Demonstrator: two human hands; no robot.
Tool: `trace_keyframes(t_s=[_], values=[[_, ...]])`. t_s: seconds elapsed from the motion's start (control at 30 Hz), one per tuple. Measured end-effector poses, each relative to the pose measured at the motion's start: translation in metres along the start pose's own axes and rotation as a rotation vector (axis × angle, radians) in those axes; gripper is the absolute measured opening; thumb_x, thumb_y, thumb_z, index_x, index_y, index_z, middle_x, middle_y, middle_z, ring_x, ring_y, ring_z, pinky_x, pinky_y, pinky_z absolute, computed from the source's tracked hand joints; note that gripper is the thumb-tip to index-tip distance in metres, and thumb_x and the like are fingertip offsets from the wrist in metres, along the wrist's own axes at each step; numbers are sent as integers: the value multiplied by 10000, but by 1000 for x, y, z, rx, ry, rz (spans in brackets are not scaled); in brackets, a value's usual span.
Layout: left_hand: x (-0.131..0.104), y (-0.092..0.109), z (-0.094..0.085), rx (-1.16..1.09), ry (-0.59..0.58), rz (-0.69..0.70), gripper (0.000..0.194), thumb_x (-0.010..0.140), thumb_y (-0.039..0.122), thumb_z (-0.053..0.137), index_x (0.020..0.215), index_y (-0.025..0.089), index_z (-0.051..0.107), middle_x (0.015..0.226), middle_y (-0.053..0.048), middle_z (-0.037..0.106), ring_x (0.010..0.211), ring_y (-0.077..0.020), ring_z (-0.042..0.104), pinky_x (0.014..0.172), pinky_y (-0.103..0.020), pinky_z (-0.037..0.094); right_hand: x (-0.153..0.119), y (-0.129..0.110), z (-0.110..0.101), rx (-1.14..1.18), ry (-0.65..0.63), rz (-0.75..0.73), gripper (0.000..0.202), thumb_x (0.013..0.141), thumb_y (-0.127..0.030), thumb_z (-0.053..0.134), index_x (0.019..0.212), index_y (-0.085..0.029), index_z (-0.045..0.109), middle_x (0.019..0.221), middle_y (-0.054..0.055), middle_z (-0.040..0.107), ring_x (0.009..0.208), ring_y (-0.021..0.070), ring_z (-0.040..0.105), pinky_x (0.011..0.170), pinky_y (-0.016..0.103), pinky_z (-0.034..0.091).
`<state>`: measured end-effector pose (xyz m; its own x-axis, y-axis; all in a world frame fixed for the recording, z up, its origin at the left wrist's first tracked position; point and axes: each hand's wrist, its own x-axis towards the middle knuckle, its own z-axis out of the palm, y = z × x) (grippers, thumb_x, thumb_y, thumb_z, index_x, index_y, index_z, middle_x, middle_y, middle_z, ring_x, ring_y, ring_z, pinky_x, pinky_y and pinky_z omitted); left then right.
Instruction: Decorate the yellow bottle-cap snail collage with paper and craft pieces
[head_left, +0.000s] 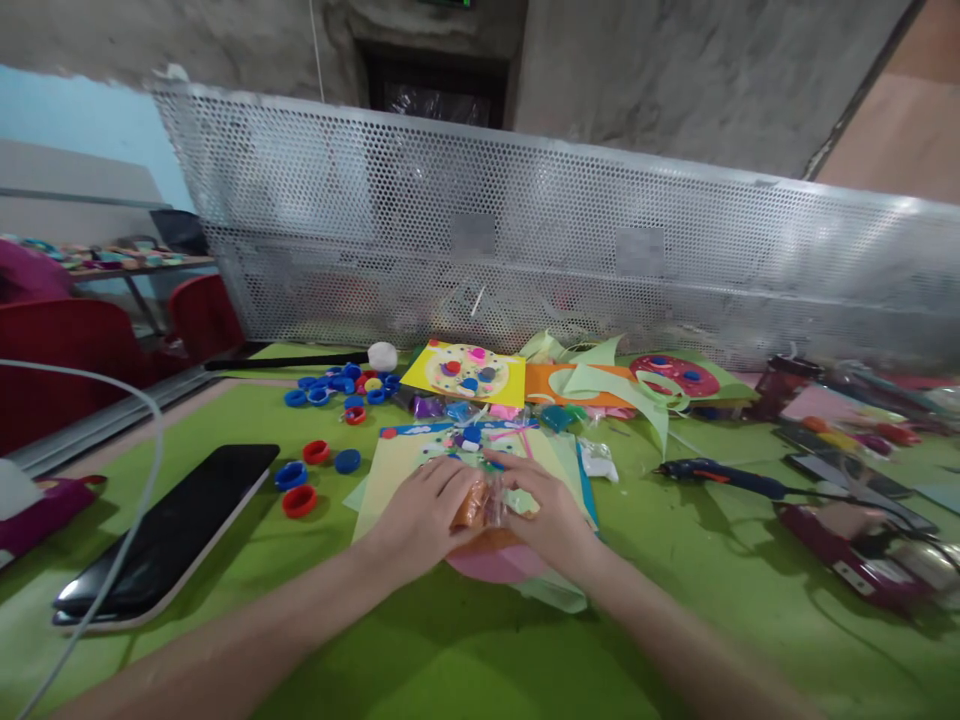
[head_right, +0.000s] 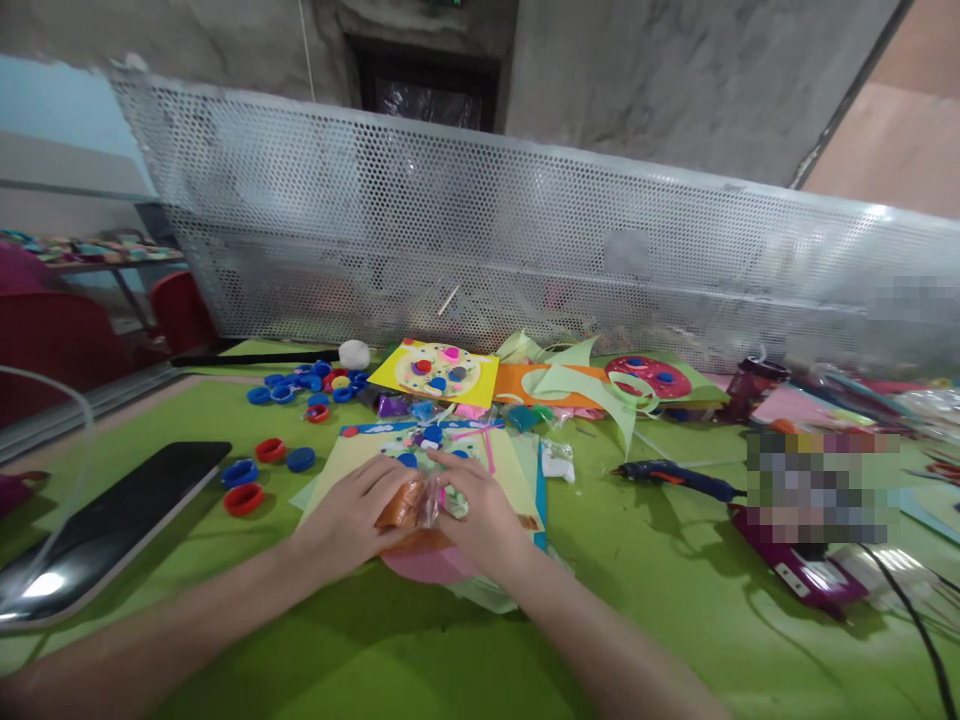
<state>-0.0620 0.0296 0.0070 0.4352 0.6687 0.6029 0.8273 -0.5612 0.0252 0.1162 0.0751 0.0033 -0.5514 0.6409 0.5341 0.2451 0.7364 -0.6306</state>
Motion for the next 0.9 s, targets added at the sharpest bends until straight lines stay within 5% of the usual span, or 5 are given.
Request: trace_keyframes(t_s=[0.17, 0.33, 0.53, 0.77, 0.9], values=[[2, -4, -4, -50, -46, -72, 228, 734, 217, 598, 946, 172, 527, 894, -75, 617, 841, -233, 573, 728, -352, 493, 6, 0, -17, 212, -43, 7, 64, 740, -140, 588, 756, -201, 575, 1223, 96, 575, 1126, 220, 539, 920, 388, 434], [2, -18, -1, -77, -51, -331, 231, 779, 301, 557, 971, 180, 515, 965, -85, 609, 876, -233, 587, 720, -346, 498, 15, 15, -45, 462, 339, 162, 116, 822, -312, 561, 829, -199, 586, 1225, 97, 561, 976, 206, 594, 801, 353, 484], [2, -5, 3, 4, -96, -217, 238, 764, 295, 579, 970, 182, 540, 937, -74, 623, 887, -245, 566, 760, -373, 467, 9, 9, -20, 562, -86, 417, 642, 748, -357, 628, 1314, -234, 350, 955, 49, 614, 732, 155, 594, 637, 304, 497], [0, 13, -5, 83, -91, -183, 463, 712, 609, 562, 816, 158, 560, 821, -87, 597, 794, -273, 534, 702, -433, 420, 6, 6, -19, 489, -55, 452, 726, 641, -185, 655, 1291, -168, 331, 617, -69, 541, 610, 125, 547, 593, 245, 423], [-3, 19, -15, -147, -70, -217, 253, 849, 407, 461, 839, 176, 564, 878, -74, 597, 842, -236, 535, 728, -378, 431, -2, -2, -26, 499, -204, 431, 814, 628, -124, 657, 1352, -191, 290, 638, -71, 564, 625, 118, 568, 627, 247, 448]])
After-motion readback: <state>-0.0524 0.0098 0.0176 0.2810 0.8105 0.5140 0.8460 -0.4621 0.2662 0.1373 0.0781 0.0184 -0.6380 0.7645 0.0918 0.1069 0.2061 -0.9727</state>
